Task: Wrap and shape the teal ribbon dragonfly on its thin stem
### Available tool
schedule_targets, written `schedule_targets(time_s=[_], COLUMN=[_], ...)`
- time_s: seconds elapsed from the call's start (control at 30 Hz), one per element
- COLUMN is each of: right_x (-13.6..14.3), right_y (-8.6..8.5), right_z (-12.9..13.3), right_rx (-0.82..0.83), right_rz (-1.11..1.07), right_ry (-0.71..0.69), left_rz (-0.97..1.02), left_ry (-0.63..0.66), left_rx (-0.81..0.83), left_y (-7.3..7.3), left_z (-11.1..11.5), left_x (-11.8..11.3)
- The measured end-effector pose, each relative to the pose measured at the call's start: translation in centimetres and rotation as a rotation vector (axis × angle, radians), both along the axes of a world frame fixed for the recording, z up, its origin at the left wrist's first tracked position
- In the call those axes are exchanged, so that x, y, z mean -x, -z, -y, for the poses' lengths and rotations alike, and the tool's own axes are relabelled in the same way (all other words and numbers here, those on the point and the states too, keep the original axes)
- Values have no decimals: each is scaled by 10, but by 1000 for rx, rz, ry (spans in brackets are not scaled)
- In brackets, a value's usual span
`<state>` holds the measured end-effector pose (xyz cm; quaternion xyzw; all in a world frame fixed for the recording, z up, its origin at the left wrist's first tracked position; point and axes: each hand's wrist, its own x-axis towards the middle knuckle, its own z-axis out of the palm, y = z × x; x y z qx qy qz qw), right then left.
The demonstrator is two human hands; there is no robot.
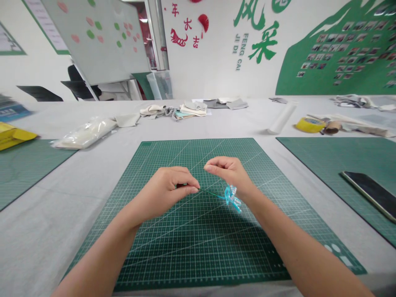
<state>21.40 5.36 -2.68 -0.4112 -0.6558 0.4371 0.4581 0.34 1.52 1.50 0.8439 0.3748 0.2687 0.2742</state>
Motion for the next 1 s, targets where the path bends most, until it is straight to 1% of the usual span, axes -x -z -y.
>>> schedule_targets(time_s=[0.1,0.2,0.27,0.33,0.47,0.53,0.73,1.0], right_x=[4,8,10,11,14,16,21,21], right_y=[8,14,16,15,10,9,2,-6], right_z=[-2,-2,-1,0,6,10,27,36], right_rx=[158,216,205,179,88,48,-138,-352], right_rz=[-96,-124,-109,-77,6,52,168,191], right_ry=[-42,-27,-16,-33,-69,-76,-125,-126], left_rz=[49,101,141,182,224,228,250,204], left_ry=[-79,-205,-291,-370,-503,-548,-569,-543], left_rx=[-25,-74,-81,-68,-4,19,39,23], left_y=[-1,0,2,4,6,6,7,10], left_z=[0,-1,-3,-6,-9,-10,-11,-14], left_x=[0,1,1,1,2,3,5,5])
